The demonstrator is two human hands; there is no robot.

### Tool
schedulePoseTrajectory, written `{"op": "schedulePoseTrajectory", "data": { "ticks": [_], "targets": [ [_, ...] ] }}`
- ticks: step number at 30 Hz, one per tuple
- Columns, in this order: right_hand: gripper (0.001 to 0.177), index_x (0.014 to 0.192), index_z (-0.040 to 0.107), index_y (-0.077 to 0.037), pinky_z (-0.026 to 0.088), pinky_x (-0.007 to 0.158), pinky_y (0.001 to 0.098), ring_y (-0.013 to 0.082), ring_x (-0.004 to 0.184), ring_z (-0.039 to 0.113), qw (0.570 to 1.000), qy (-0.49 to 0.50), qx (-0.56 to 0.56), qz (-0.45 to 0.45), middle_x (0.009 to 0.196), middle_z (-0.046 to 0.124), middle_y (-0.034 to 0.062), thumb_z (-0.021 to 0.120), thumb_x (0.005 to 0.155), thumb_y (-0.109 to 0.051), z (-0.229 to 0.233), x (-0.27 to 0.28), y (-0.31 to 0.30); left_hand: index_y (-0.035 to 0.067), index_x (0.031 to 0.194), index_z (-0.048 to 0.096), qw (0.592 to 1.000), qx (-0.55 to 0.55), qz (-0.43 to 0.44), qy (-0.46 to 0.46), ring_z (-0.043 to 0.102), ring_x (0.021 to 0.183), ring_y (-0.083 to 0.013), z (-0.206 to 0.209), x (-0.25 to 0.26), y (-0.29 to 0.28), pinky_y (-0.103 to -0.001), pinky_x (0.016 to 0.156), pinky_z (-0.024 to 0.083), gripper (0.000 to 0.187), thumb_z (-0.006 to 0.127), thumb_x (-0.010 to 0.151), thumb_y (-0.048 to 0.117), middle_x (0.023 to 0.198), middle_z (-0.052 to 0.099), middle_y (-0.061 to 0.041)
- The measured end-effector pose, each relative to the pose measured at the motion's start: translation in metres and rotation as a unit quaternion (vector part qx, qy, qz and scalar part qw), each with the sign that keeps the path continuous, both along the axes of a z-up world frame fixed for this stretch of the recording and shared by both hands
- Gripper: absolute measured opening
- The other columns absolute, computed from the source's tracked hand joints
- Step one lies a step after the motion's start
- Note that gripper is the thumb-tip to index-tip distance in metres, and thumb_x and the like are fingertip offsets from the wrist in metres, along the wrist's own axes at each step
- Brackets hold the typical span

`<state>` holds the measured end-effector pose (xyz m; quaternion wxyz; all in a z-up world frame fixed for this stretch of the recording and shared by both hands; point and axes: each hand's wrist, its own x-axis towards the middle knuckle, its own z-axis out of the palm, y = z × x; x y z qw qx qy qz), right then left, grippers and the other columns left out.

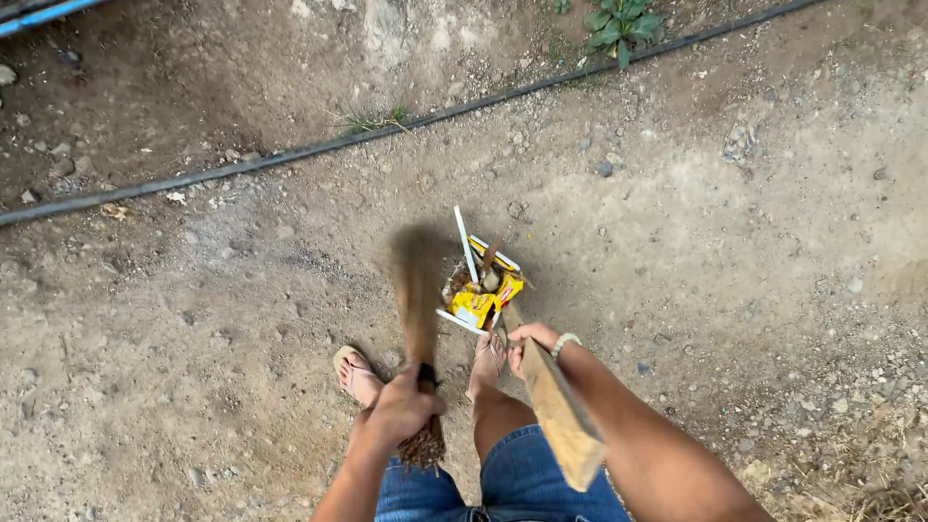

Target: The person sweeps dry leaves and debris into a pile on a dirt path using a bundle of sticks and then uses a flat wooden board to push the debris into a container.

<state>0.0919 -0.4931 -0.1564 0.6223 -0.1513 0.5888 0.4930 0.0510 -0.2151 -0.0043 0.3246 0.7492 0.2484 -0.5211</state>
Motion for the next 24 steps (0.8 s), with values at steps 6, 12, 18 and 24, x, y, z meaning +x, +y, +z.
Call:
{"op": "schedulePoseTrajectory", "data": {
  "ticks": [6, 12, 18, 24],
  "targets": [
    [0.026, 0.088, 0.047, -0.003, 0.050, 0.059, 0.0255, 0.0158, 0.065, 0.054, 0.999, -0.008, 0.007, 0.031, 0.081, 0.052, 0.0086, 0.071, 0.088, -0.013, -0.021, 0.020, -0.049, 0.015, 0.149, 0.049, 0.976, -0.089, 0.183, -0.079, 0.053, 0.139, -0.0254, -0.020, -0.072, 0.038, -0.034, 0.117, 0.036, 0.092, 0.083, 0.064, 0.021, 0.147, 0.058, -0.013],
    [0.033, 0.097, 0.045, 0.000, 0.047, 0.055, 0.0304, 0.0140, 0.060, 0.048, 0.986, 0.062, -0.021, 0.153, 0.085, 0.051, 0.0113, 0.070, 0.087, -0.018, -0.088, 0.022, -0.075, 0.002, 0.139, 0.057, 0.901, -0.118, 0.410, -0.076, 0.056, 0.120, -0.0287, -0.024, -0.103, 0.030, -0.037, 0.099, 0.042, 0.078, 0.079, 0.065, 0.009, 0.134, 0.058, -0.015],
    [0.029, 0.094, 0.044, -0.002, 0.044, 0.057, 0.0295, 0.0148, 0.061, 0.048, 0.980, 0.012, -0.080, 0.183, 0.080, 0.052, 0.0119, 0.068, 0.091, -0.019, -0.073, 0.023, -0.074, -0.001, 0.127, 0.067, 0.907, -0.113, 0.404, -0.032, 0.070, 0.093, -0.0231, -0.002, -0.062, 0.004, -0.033, 0.079, 0.056, 0.054, 0.075, 0.075, 0.010, 0.106, 0.069, -0.012],
    [0.030, 0.090, 0.045, -0.005, 0.046, 0.055, 0.0318, 0.0156, 0.056, 0.047, 0.963, 0.000, -0.022, 0.269, 0.069, 0.049, 0.0050, 0.067, 0.094, -0.024, -0.082, 0.027, -0.096, -0.007, 0.125, 0.066, 0.867, -0.207, 0.454, 0.001, 0.072, 0.079, -0.0245, -0.029, -0.099, 0.015, -0.033, 0.072, 0.056, 0.049, 0.075, 0.079, 0.009, 0.092, 0.076, -0.018]
  ]
}}
